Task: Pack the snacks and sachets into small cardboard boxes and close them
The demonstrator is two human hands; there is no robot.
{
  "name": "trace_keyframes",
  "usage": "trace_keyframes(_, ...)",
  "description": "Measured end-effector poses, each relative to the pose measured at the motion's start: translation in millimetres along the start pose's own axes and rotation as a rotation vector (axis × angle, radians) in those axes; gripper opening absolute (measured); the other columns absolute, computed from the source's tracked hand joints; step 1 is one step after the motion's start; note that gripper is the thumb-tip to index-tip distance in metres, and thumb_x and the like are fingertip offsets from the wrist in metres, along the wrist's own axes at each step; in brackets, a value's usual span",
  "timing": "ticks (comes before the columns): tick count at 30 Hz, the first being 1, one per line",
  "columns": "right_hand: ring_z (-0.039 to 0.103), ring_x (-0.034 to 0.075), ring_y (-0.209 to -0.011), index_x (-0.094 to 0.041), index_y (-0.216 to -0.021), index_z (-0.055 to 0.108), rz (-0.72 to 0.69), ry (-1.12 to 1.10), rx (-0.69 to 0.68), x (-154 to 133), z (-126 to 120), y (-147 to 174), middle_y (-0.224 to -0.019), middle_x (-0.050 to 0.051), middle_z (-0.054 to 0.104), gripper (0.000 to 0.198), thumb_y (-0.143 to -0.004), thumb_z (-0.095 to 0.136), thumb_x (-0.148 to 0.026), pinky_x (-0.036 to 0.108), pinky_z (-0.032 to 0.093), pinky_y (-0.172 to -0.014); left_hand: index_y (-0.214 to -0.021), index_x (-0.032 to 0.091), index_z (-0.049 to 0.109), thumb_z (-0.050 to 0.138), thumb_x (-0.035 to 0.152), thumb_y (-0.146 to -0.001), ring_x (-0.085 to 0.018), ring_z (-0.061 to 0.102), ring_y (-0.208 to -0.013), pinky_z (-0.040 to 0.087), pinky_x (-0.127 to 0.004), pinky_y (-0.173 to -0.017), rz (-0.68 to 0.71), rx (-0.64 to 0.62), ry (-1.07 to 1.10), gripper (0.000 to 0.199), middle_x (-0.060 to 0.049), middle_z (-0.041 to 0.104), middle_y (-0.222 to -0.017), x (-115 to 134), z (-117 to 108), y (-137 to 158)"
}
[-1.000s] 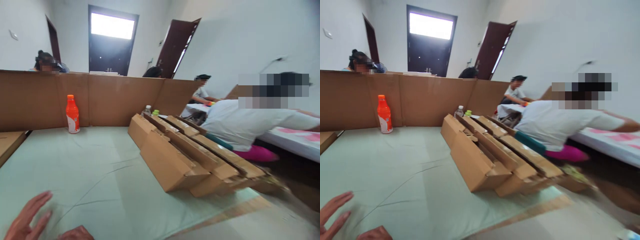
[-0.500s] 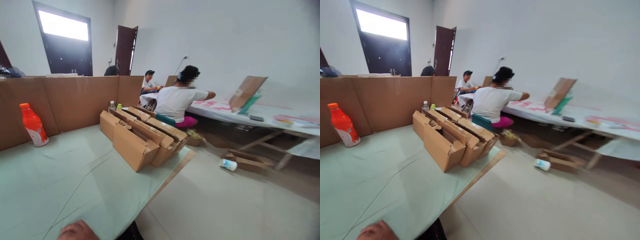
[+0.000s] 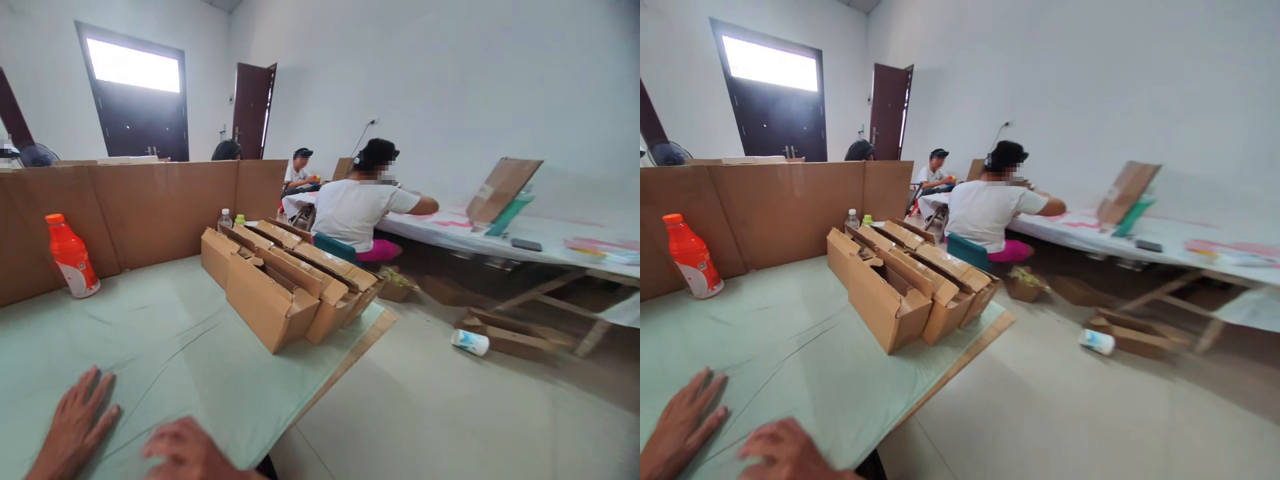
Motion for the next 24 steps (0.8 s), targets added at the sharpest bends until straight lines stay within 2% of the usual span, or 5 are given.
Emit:
trace_keyframes(6,0.050,0.036,-0.145,-0.020,-0.141,0.058,0.575,0.487,0.552,96,-210,51,-0.152,0.018,0.058,0.049,-0.095,0.056,-0.036,0.057,0.041,-0.117,-0.159,0.033,0.045,0.054,0.060,-0.099,-0.042,0.051,-0.145,0.041,-0.063,-0.116,0.218,-0.076,-0.013,0.066,-0.013,0.045,-0.163,65,8,45)
trace_keyframes(9,0.055,0.041,-0.138,-0.009,-0.145,0.053,0.898,0.520,0.470,162,-261,62,-0.147,0.026,0.059,0.070,-0.086,0.063,-0.044,0.057,0.045,-0.111,-0.164,0.036,0.032,0.058,0.065,-0.096,-0.041,0.048,-0.147,0.037,-0.062,-0.121,0.365,-0.069,0.133,0.079,-0.010,0.040,-0.166,106,3,56)
trace_keyframes(15,0.067,0.021,-0.070,-0.015,-0.084,0.071,0.958,0.208,0.019,206,-238,48,-0.075,0.005,0.073,0.027,-0.086,0.054,-0.036,0.029,0.049,-0.061,-0.160,0.049,0.035,0.057,0.057,-0.100,-0.035,0.050,-0.147,0.039,-0.059,-0.123,0.425,-0.114,0.508,0.065,-0.002,0.048,-0.162,136,15,78)
trace_keyframes(19,0.055,0.015,-0.060,-0.019,-0.064,0.059,0.825,0.160,-0.064,169,-215,24,-0.062,0.000,0.063,0.030,-0.088,0.052,-0.036,0.026,0.038,-0.055,-0.164,0.040,0.031,0.059,0.048,-0.100,-0.034,0.053,-0.145,0.055,-0.050,-0.111,0.125,-0.087,0.599,0.070,-0.009,0.042,-0.166,100,-15,72)
trace_keyframes(24,0.065,0.018,-0.071,-0.020,-0.080,0.073,0.544,0.012,-0.185,86,-181,-17,-0.078,0.003,0.075,0.039,-0.099,0.048,-0.042,0.029,0.047,-0.068,-0.168,0.032,0.015,0.068,0.065,-0.092,-0.042,0.029,-0.157,0.033,-0.064,-0.123,-0.104,-0.098,0.752,0.099,-0.017,0.022,-0.174,46,-60,39)
Point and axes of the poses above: each hand's wrist, its own y-axis away from the middle knuckle, its own z-axis out of the palm, x = y × z, the point moved 7 cm from there along -y, towards the middle knuckle
